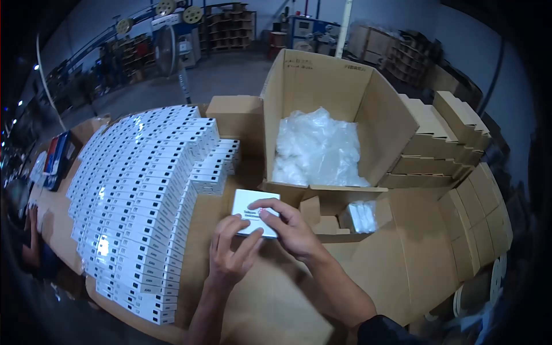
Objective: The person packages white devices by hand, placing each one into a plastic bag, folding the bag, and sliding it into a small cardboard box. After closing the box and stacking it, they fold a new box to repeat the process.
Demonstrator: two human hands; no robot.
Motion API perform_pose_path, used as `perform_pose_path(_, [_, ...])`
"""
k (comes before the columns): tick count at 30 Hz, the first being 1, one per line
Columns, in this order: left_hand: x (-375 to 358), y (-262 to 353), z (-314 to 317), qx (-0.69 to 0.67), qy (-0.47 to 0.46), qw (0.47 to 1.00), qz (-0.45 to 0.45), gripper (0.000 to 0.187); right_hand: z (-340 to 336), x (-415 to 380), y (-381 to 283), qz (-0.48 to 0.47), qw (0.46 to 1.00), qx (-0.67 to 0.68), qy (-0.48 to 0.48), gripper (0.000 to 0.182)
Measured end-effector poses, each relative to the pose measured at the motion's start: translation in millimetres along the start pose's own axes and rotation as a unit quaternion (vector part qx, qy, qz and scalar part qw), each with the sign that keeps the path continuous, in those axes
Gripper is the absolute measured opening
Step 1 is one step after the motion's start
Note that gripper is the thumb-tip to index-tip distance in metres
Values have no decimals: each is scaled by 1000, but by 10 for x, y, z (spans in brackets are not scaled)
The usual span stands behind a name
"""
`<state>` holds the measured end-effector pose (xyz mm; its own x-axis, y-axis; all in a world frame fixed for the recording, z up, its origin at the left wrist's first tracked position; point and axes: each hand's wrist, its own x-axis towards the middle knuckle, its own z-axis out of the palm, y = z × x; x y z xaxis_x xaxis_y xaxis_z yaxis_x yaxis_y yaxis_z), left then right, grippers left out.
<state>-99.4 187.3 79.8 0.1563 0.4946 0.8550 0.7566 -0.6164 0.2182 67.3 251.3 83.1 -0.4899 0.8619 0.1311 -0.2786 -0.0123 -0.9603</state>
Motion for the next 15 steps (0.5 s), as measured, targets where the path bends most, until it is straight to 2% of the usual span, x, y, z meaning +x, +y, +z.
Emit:
perform_pose_path(1, [101,96,21,-51,-3,999,8,32,-96,-88,-116,-32,999,31,22,20])
perform_pose_path(2, [217,182,27,-97,-8,995,-4,31,-246,-216,-326,-33,998,-39,40,17])
perform_pose_path(4, [526,279,108,-184,-15,982,-28,28,-512,-414,-731,-34,980,-179,80,22])
perform_pose_path(5, [719,253,257,-204,-10,979,-16,20,-695,-464,-853,-85,961,-242,105,24])
perform_pose_path(6, [913,227,383,-218,-55,974,-32,19,-802,-466,-986,-136,934,-304,127,26])
perform_pose_path(7, [1111,190,558,-196,-83,976,-34,17,-819,-503,-1141,-117,962,-174,175,26])
perform_pose_path(8, [1285,93,771,-222,-123,966,-42,19,-943,-483,-1241,-123,951,-190,213,25])
perform_pose_path(9, [1443,22,969,-242,-181,951,-69,27,-1105,-462,-1300,-159,910,-296,242,26])
perform_pose_path(10, [1570,-76,1225,-247,-208,945,-57,32,-1240,-426,-1338,-195,856,-397,267,27])
perform_pose_path(12, [1707,-347,1831,-233,-267,935,-16,51,-1359,-364,-1381,-181,856,-385,293,24])
perform_pose_path(14, [1764,-514,2212,-185,-350,918,10,59,-1552,-288,-1344,-168,865,-372,292,23])
perform_pose_path(15, [1814,-529,2283,-178,-387,905,-2,58,-1565,-271,-1352,-157,864,-377,295,23])
